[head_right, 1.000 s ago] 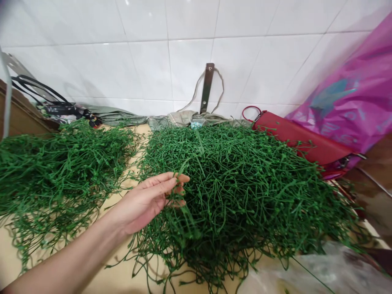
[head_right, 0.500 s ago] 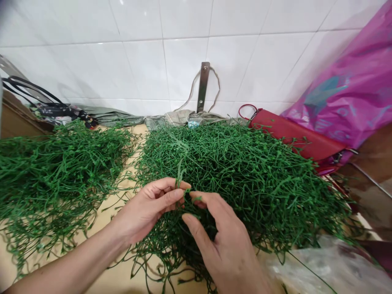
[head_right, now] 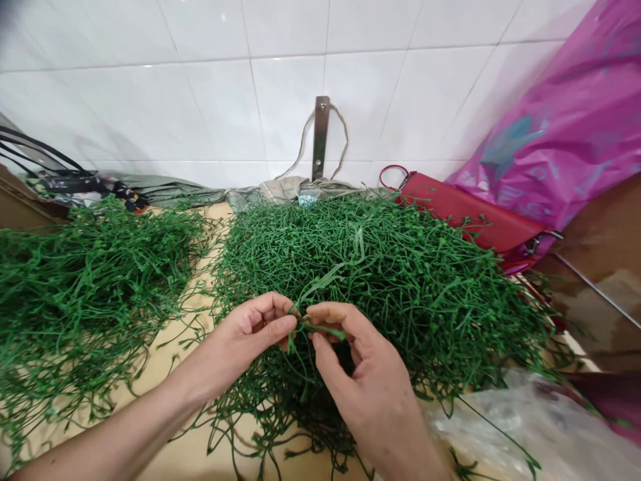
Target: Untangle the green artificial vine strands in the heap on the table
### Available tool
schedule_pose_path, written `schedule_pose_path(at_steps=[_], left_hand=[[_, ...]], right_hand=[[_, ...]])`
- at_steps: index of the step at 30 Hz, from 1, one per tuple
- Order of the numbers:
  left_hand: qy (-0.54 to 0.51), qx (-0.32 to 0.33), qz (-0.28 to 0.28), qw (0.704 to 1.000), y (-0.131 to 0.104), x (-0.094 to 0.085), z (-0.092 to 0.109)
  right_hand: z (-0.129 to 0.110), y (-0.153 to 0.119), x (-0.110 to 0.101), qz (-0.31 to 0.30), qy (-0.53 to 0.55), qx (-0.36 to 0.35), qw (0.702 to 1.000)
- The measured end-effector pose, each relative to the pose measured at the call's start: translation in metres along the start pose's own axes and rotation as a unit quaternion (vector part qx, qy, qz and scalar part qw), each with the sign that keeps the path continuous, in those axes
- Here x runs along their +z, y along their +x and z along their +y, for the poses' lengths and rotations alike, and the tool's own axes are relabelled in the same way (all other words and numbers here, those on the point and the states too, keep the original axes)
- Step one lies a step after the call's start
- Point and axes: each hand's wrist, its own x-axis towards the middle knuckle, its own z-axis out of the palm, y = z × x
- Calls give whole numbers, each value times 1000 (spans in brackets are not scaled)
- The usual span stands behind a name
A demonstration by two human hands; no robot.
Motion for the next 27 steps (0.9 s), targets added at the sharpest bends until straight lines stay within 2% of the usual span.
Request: schedule_pose_path(at_steps=[4, 8, 11, 14, 18, 21, 25, 27], left_hand=[[24, 25, -5, 999, 0, -1, -2], [84, 60, 3, 995, -1, -1, -8], [140, 95, 12, 986, -2, -1, -9], [201, 102, 13, 974, -2, -1, -5], [239, 63, -17, 969, -2, -1, 0], [175, 9, -52, 983, -4, 0, 3], [113, -53, -76, 989, -12, 3, 8], [89, -51, -74, 992, -13, 5, 10]], right_hand=[[-1, 3, -5, -8, 74, 38, 996], [2, 6, -3, -47, 59, 69, 995], [7, 4, -2, -46, 28, 53, 997], [8, 3, -2, -32, -17, 19, 999], [4, 2, 0, -2, -117, -70, 991], [4, 6, -3, 31, -212, -146, 966], [13, 14, -19, 106, -274, -151, 944], [17, 17, -26, 125, -286, -136, 940]])
